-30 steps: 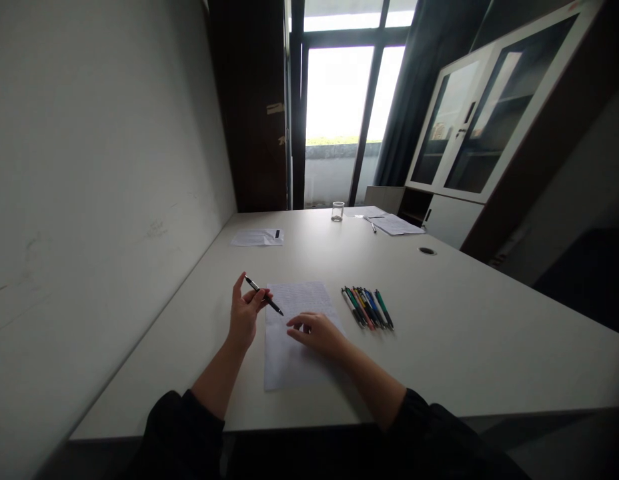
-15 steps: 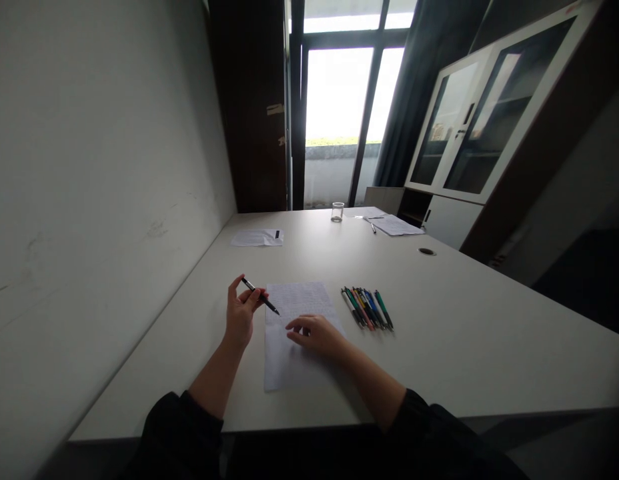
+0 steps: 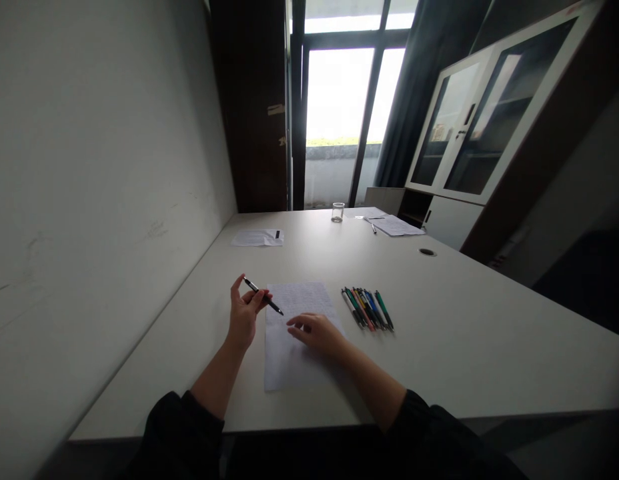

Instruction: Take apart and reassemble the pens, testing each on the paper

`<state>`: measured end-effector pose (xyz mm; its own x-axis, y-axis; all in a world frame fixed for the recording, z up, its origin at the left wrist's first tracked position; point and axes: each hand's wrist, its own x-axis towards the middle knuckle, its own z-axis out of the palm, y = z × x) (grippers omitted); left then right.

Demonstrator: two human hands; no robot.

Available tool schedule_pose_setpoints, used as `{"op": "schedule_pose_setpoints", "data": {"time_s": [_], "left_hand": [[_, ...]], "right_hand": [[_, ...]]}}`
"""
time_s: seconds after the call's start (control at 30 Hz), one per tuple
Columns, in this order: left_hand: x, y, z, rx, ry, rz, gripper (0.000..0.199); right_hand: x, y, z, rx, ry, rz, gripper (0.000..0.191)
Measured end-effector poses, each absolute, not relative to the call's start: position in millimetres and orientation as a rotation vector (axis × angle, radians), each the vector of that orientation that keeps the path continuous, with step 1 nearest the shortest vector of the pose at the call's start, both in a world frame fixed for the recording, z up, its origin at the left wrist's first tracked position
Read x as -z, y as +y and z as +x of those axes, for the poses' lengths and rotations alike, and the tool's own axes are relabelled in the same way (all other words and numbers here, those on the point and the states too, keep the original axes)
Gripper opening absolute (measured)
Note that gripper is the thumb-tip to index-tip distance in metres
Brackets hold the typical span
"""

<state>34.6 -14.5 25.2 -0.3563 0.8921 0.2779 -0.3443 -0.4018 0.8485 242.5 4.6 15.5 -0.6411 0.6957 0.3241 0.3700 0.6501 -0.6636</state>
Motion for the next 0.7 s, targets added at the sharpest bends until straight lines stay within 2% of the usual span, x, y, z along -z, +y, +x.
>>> {"op": "schedule_pose_setpoints", "data": {"time_s": [0.27, 0.43, 0.57, 0.7], "left_hand": [[-16.1, -16.2, 45.7, -1.729, 0.881, 1.011, 0.064], [-10.7, -13.9, 42.9, -1.718, 1.017, 1.139, 0.049], [-8.4, -10.5, 33.2, -1.645, 1.293, 1.528, 0.03], [-10.7, -11.0, 25.5, -1.594, 1.488, 1.986, 0.019]], "right_hand": [[-10.3, 8.3, 239.3, -0.806, -2.199, -0.847, 0.033], [-9.8, 10.0, 241.0, -0.792, -2.142, -0.907, 0.032], [-12.1, 11.7, 244.7, -0.76, -2.082, -0.963, 0.033], [-13.7, 12.7, 246.3, -0.783, -2.045, -1.003, 0.034]]}}
